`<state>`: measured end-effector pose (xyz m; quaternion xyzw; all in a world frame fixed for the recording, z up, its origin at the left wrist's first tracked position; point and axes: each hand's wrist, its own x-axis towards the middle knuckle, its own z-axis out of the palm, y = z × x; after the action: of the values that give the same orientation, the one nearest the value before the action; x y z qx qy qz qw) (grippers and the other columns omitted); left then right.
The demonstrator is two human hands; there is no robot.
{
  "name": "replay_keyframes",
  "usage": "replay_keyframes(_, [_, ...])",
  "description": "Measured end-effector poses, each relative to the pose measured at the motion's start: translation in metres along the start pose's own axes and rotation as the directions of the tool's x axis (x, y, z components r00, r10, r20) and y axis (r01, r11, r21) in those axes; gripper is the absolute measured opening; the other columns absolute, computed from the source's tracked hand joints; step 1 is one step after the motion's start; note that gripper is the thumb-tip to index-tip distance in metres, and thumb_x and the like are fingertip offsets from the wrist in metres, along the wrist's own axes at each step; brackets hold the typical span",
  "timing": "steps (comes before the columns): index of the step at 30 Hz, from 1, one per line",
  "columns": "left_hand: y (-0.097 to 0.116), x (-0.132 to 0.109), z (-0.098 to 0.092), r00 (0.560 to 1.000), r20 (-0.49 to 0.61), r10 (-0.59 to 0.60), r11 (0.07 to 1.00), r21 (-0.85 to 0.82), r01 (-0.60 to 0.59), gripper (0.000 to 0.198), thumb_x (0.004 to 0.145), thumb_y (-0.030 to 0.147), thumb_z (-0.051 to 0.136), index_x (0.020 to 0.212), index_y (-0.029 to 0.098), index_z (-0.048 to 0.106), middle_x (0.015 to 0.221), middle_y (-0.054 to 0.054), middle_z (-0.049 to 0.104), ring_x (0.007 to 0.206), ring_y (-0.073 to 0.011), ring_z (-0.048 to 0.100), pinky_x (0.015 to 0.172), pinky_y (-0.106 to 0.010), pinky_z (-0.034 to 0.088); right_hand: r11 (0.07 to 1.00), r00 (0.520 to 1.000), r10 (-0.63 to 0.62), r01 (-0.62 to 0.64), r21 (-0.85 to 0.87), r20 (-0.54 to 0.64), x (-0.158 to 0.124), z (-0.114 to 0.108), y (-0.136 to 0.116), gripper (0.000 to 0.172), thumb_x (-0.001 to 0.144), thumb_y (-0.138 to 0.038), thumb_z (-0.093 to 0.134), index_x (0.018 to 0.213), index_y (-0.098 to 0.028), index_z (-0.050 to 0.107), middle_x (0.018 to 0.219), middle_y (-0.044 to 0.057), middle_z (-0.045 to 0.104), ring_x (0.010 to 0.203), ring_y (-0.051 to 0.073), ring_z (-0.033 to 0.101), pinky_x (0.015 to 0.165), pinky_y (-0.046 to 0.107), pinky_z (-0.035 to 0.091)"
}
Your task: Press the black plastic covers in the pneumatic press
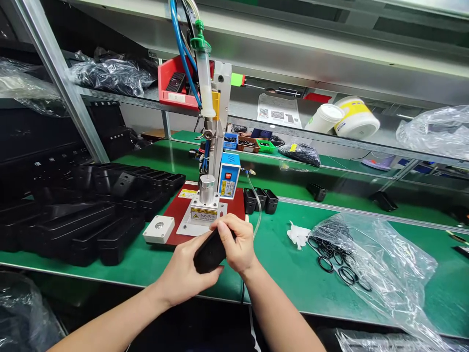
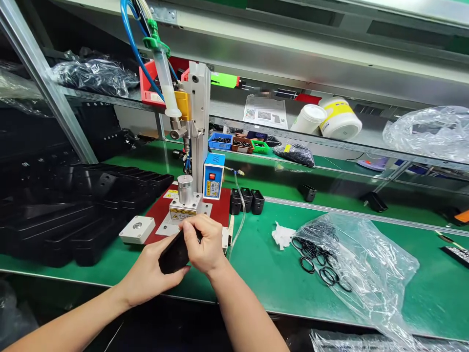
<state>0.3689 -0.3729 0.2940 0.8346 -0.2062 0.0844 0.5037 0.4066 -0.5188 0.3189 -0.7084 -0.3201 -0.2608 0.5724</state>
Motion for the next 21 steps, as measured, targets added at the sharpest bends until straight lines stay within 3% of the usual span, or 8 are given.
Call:
replay_keyframes(4, [-0.008,0.005,-0.013,0.982,-0.072,-0.175,0.975,-0.148,0.163,0.039,0.073,0.033,0.07,0.107,0.016,0.064,0.087,-0.005,0.07,0.076,-0.0219,0.065,0.069,-0.033,0.055,0.995,0.995,0.094,-0.094,0.019,-0.023,-0.018,-0.011,0.014,0.035,0.094,-0.041,0.05,0.121,-0.022,0.061,0.119,0.008,0.064,0.109,0.022,0.059,0.093,0.037,0.048])
replay_keyframes(7, [-0.009,0.011,-0.019,0.938,-0.128,-0.323,0.868,-0.435,0.24,0.047,0.075,0.046,0.071,0.108,0.014,0.063,0.101,-0.01,0.071,0.094,-0.0273,0.067,0.081,-0.036,0.056,0.981,0.979,0.194,-0.195,-0.019,-0.055,-0.037,-0.013,0.017,0.039,0.094,-0.043,0.051,0.128,-0.023,0.055,0.126,0.009,0.059,0.111,0.023,0.059,0.092,0.038,0.051])
replay_keyframes(12, [0.0,0.02,-0.004,0.901,0.013,-0.433,0.587,-0.755,0.293,0.06,0.077,0.053,0.071,0.119,0.013,0.058,0.106,-0.014,0.071,0.099,-0.0284,0.068,0.083,-0.037,0.057,0.976,0.972,0.197,-0.182,-0.12,0.127,-0.065,0.002,0.009,0.061,0.087,-0.043,0.064,0.14,-0.023,0.043,0.134,0.011,0.054,0.119,0.025,0.055,0.097,0.039,0.051])
replay_keyframes(14, [0.004,0.023,-0.001,0.881,0.075,-0.467,0.495,-0.803,0.33,0.054,0.079,0.051,0.069,0.118,0.014,0.06,0.102,-0.012,0.072,0.093,-0.026,0.069,0.078,-0.034,0.059,0.967,0.972,0.204,-0.182,-0.18,0.112,-0.07,0.002,0.012,0.058,0.089,-0.041,0.063,0.14,-0.023,0.043,0.133,0.011,0.055,0.121,0.025,0.054,0.101,0.041,0.049])
replay_keyframes(16, [0.003,0.026,-0.006,0.828,0.068,-0.556,0.43,-0.829,0.357,0.042,0.083,0.045,0.066,0.113,0.015,0.063,0.096,-0.01,0.073,0.085,-0.0223,0.07,0.071,-0.029,0.06,0.946,0.981,0.192,-0.173,-0.275,0.041,-0.075,-0.007,0.019,0.05,0.091,-0.038,0.06,0.136,-0.023,0.046,0.13,0.01,0.058,0.12,0.025,0.055,0.1,0.042,0.049])
replay_keyframes(18, [-0.005,0.034,-0.021,0.735,-0.043,-0.677,0.414,-0.848,0.331,0.029,0.087,0.036,0.062,0.108,0.016,0.066,0.09,-0.007,0.073,0.076,-0.0184,0.07,0.063,-0.027,0.06,0.903,0.989,0.135,-0.147,-0.405,-0.056,-0.082,-0.025,0.031,0.04,0.093,-0.034,0.057,0.131,-0.022,0.051,0.124,0.01,0.061,0.116,0.024,0.057,0.096,0.042,0.051])
replay_keyframes(20, [-0.021,0.049,-0.042,0.645,-0.191,-0.74,0.456,-0.847,0.272,0.021,0.088,0.029,0.059,0.104,0.016,0.065,0.085,-0.004,0.072,0.068,-0.0164,0.069,0.059,-0.027,0.06,0.826,0.985,0.07,-0.146,-0.544,-0.158,-0.094,-0.05,0.044,0.03,0.094,-0.032,0.055,0.122,-0.021,0.056,0.116,0.009,0.064,0.11,0.024,0.059,0.091,0.042,0.052])
replay_keyframes(21, [-0.031,0.059,-0.055,0.626,-0.254,-0.737,0.494,-0.835,0.243,0.019,0.088,0.027,0.057,0.102,0.016,0.064,0.082,-0.002,0.072,0.065,-0.0163,0.068,0.057,-0.028,0.06,0.777,0.978,0.05,-0.166,-0.608,-0.203,-0.102,-0.063,0.051,0.025,0.095,-0.032,0.054,0.117,-0.021,0.059,0.113,0.009,0.065,0.107,0.024,0.06,0.089,0.042,0.052])
